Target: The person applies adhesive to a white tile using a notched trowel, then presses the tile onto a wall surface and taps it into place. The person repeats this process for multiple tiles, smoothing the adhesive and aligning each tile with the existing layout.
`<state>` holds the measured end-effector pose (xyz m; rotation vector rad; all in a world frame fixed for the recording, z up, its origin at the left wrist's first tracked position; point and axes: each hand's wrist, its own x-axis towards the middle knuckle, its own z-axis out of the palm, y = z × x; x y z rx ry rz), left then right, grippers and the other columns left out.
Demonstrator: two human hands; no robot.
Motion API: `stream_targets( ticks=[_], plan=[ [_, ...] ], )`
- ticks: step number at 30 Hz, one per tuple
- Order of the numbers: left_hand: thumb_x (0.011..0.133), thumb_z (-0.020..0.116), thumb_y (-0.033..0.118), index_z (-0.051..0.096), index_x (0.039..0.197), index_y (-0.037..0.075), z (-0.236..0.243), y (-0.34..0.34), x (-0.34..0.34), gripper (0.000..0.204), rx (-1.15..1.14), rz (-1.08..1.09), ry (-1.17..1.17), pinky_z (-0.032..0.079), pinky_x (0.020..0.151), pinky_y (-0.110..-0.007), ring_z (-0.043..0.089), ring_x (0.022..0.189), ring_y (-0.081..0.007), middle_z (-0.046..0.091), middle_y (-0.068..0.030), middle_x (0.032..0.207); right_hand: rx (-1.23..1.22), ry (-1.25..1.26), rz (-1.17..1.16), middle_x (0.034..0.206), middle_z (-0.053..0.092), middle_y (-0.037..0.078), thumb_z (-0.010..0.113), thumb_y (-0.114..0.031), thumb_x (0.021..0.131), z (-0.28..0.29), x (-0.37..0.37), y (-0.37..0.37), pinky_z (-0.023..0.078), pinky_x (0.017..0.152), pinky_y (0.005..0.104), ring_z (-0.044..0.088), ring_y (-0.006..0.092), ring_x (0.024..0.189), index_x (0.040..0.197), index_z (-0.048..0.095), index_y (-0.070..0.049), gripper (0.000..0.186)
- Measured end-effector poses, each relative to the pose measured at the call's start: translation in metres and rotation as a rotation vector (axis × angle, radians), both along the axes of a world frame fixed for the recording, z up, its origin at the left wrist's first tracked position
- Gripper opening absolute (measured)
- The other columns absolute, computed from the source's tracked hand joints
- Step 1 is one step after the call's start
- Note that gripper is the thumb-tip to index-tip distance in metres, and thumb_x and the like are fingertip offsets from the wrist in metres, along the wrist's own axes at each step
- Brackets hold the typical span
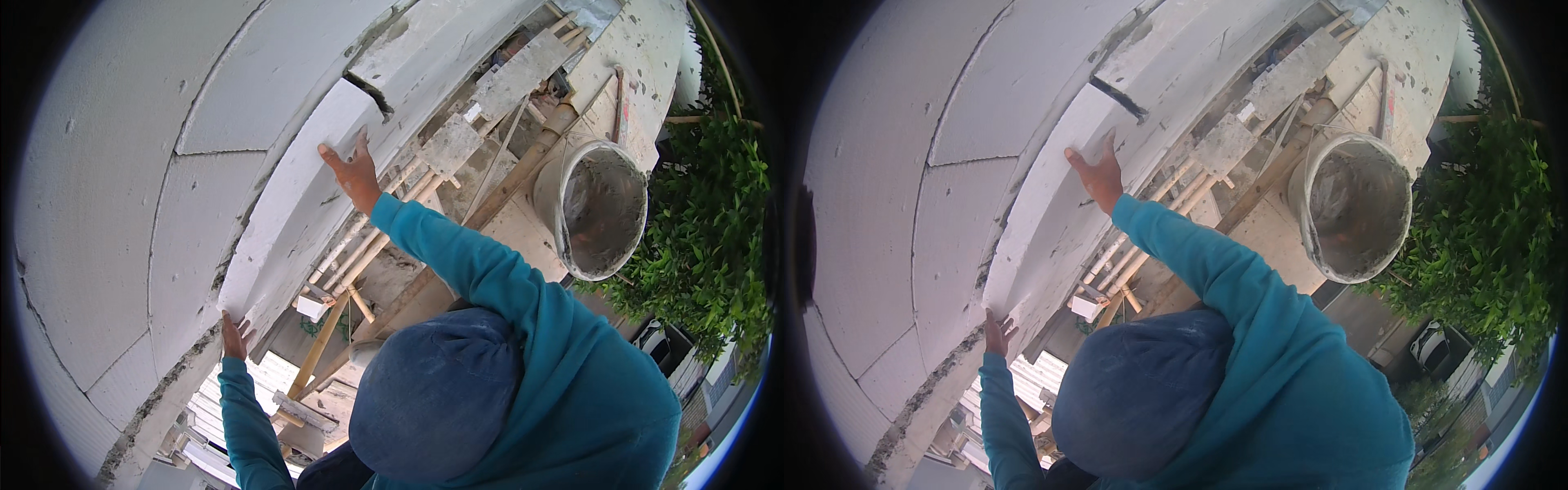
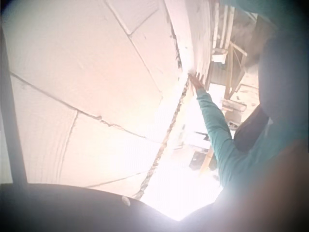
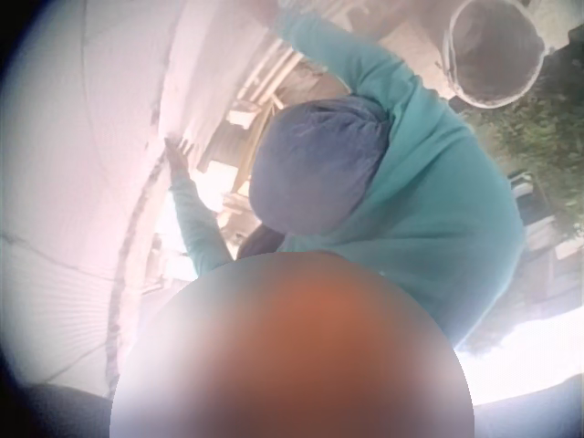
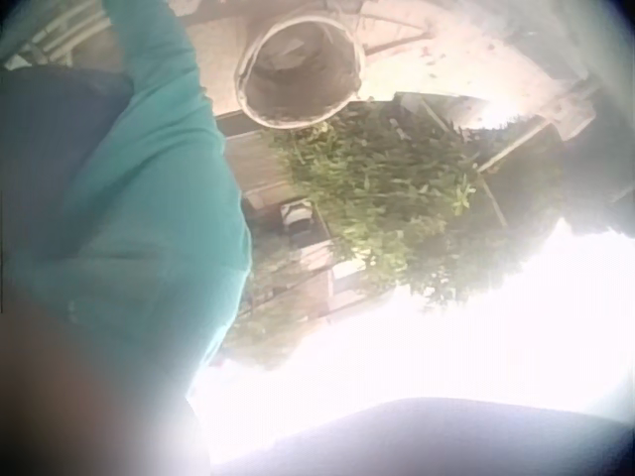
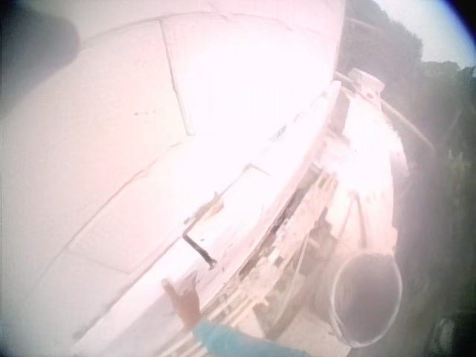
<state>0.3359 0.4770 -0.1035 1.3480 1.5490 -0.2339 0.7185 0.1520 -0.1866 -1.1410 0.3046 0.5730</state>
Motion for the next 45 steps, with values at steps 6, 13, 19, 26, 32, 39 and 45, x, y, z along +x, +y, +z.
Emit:
stream_targets(
  ticks=[6, 13, 19, 26, 32, 39, 45],
  plan=[
    [0.097, 0.050, 0.051, 0.028, 0.151, 0.009, -0.044, 0.008, -0.011, 0.071, 0.228, 0.297, -0.266, 0.048, 0.098, -0.050, 0.050, 0.123, -0.0355, 0.037, -0.0124, 0.146, 0.094, -0.003, 0.014, 0.155, 0.011, 0.033, 0.082, -0.045, 0.077, 0.013, -0.002, -0.004, 0.047, 0.100, 0.0479, 0.034, 0.0348, 0.139, 0.153, -0.009, 0.000, 0.127],
    [0.095, 0.059, 0.040, 0.030, 0.148, 0.001, -0.041, -0.035, -0.013, 0.072, 0.308, 0.227, -0.376, 0.048, 0.101, -0.041, 0.052, 0.121, -0.0345, 0.037, -0.0166, 0.145, 0.124, -0.006, 0.094, 0.154, 0.026, 0.022, 0.074, -0.044, 0.086, 0.024, 0.008, -0.020, 0.033, 0.111, 0.0591, 0.031, 0.0319, 0.142, 0.151, -0.007, 0.006, 0.115],
    [0.088, 0.070, 0.037, 0.020, 0.151, -0.004, -0.004, -0.052, 0.016, 0.090, 0.198, 0.079, -0.396, 0.045, 0.106, -0.045, 0.045, 0.131, -0.0358, 0.033, -0.0207, 0.148, -0.087, 0.008, 0.190, 0.154, 0.022, 0.027, 0.076, -0.044, 0.085, 0.029, 0.020, -0.032, 0.038, 0.107, 0.0612, 0.028, 0.0361, 0.143, 0.151, -0.005, 0.008, 0.117],
    [0.076, 0.083, 0.042, 0.014, 0.151, -0.004, 0.005, -0.062, 0.020, 0.112, 0.209, -0.106, -0.161, 0.043, 0.105, -0.050, 0.039, 0.135, -0.0352, 0.030, -0.0226, 0.148, -0.195, -0.380, 0.349, 0.119, 0.063, 0.024, 0.068, -0.028, 0.092, 0.179, 0.094, -0.125, 0.059, 0.082, 0.0342, 0.069, 0.0290, 0.100, 0.144, 0.027, 0.013, 0.078],
    [0.073, 0.082, 0.051, 0.010, 0.149, -0.011, 0.028, -0.048, 0.024, 0.121, 0.384, -0.279, 0.028, 0.051, 0.095, -0.036, 0.051, 0.126, -0.0335, 0.047, -0.0282, 0.134, -1.235, -0.516, 0.139, 0.108, 0.070, 0.018, 0.065, -0.031, 0.092, 0.153, 0.256, -0.412, 0.054, 0.065, 0.0268, 0.069, 0.0182, 0.092, 0.129, 0.055, 0.005, 0.052],
    [0.065, 0.091, 0.041, -0.008, 0.147, -0.013, 0.012, -0.067, 0.036, 0.139, 0.271, 0.048, -0.111, 0.044, 0.104, -0.049, 0.045, 0.132, -0.0395, 0.037, -0.0335, 0.143, -1.754, -0.644, 1.367, 0.088, 0.065, 0.024, 0.057, -0.017, 0.092, -0.024, 0.255, -0.681, 0.051, 0.068, 0.0458, 0.064, 0.0388, 0.081, 0.133, 0.051, 0.002, 0.045],
    [0.085, 0.076, 0.032, 0.002, 0.148, -0.011, -0.020, -0.094, 0.037, 0.106, -0.003, 0.409, -0.497, 0.046, 0.107, -0.049, 0.041, 0.132, -0.0466, 0.025, -0.0327, 0.148, -1.718, -0.155, 0.877, 0.093, 0.057, 0.015, 0.077, -0.032, 0.077, 0.007, 0.264, -0.664, 0.050, 0.067, 0.0409, 0.055, 0.0250, 0.077, 0.103, 0.049, 0.009, 0.056]
  ],
)
